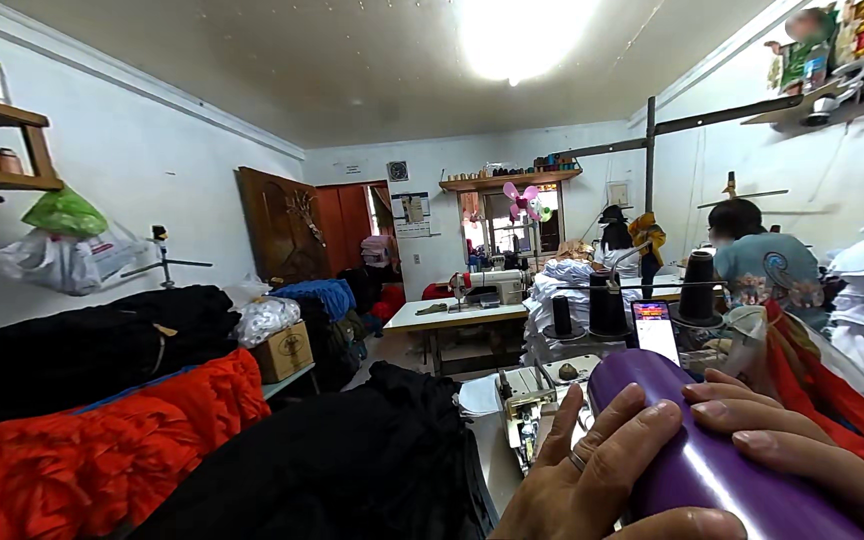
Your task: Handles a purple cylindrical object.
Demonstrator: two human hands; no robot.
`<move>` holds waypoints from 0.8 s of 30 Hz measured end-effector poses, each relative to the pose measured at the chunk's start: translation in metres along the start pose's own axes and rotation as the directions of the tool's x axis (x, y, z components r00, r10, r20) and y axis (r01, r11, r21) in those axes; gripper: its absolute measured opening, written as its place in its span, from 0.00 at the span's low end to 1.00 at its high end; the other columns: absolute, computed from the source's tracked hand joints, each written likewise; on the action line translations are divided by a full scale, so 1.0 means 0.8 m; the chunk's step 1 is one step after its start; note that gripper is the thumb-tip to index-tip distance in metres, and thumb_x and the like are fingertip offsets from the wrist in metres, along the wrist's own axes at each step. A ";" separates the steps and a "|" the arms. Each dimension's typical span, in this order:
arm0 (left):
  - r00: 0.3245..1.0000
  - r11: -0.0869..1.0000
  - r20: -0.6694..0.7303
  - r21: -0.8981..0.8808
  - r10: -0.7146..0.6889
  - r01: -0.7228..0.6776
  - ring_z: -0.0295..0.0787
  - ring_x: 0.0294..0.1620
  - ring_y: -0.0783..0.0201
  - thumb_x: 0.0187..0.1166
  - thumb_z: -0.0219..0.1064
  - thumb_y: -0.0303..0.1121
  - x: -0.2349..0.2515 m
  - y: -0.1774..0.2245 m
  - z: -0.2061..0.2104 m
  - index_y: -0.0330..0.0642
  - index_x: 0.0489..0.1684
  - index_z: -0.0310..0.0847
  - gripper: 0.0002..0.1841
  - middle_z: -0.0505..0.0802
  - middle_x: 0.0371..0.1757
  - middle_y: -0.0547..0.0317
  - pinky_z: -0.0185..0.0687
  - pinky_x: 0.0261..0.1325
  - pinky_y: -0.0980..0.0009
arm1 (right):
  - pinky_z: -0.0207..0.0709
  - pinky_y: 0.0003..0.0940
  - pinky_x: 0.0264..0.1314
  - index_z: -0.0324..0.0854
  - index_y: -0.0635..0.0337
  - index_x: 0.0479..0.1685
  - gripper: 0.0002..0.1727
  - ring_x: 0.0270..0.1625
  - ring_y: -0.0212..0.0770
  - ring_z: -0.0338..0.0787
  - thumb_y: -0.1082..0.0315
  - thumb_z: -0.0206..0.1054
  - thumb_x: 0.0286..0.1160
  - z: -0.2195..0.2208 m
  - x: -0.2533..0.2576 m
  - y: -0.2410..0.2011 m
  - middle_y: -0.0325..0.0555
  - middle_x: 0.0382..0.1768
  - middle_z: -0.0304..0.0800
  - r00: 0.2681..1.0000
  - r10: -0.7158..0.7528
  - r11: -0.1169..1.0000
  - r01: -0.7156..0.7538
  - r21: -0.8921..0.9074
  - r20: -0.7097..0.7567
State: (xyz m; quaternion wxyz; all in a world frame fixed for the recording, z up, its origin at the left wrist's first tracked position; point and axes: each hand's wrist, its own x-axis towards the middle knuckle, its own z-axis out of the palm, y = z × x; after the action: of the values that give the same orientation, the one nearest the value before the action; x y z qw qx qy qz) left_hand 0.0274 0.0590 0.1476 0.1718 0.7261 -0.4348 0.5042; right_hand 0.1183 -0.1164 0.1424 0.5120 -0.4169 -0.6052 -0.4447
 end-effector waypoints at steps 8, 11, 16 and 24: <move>1.000 1.000 0.008 0.000 0.003 -0.003 0.66 0.89 0.57 0.93 0.50 0.43 0.004 0.000 -0.001 0.55 0.74 0.68 0.16 0.80 0.79 0.48 0.48 0.92 0.51 | 0.65 0.35 0.87 0.82 0.51 0.60 0.38 0.75 0.31 0.82 0.41 0.25 0.93 -0.001 0.002 0.000 0.32 0.62 0.89 1.000 -0.006 1.000 0.006 0.002 -0.011; 1.000 1.000 0.011 -0.002 0.010 -0.010 0.66 0.89 0.58 0.93 0.51 0.41 0.005 -0.001 -0.001 0.55 0.75 0.67 0.16 0.80 0.80 0.49 0.48 0.93 0.51 | 0.65 0.35 0.87 0.82 0.52 0.61 0.38 0.76 0.31 0.81 0.42 0.25 0.94 -0.002 0.002 0.000 0.32 0.62 0.90 1.000 -0.007 1.000 0.007 0.004 -0.010; 1.000 1.000 0.001 -0.004 0.024 -0.024 0.66 0.89 0.58 0.93 0.48 0.39 0.009 -0.001 -0.002 0.55 0.76 0.67 0.16 0.80 0.80 0.49 0.48 0.93 0.51 | 0.64 0.37 0.88 0.81 0.52 0.61 0.37 0.77 0.33 0.80 0.41 0.26 0.94 -0.005 0.007 -0.005 0.34 0.64 0.89 1.000 0.008 1.000 -0.008 0.022 0.005; 0.999 0.999 -0.001 0.025 0.039 -0.039 0.66 0.89 0.58 0.92 0.51 0.45 0.016 0.005 -0.007 0.56 0.76 0.66 0.18 0.79 0.80 0.49 0.47 0.93 0.52 | 0.63 0.36 0.87 0.82 0.51 0.60 0.38 0.75 0.31 0.81 0.41 0.25 0.93 -0.004 0.015 -0.007 0.32 0.62 0.90 0.999 -0.029 1.000 0.029 0.012 -0.022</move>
State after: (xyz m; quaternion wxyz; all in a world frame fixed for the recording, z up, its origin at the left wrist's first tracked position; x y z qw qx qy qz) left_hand 0.0223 0.0545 0.1606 0.1534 0.7192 -0.4424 0.5133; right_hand 0.1124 -0.1200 0.1536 0.5145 -0.4001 -0.6083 -0.4530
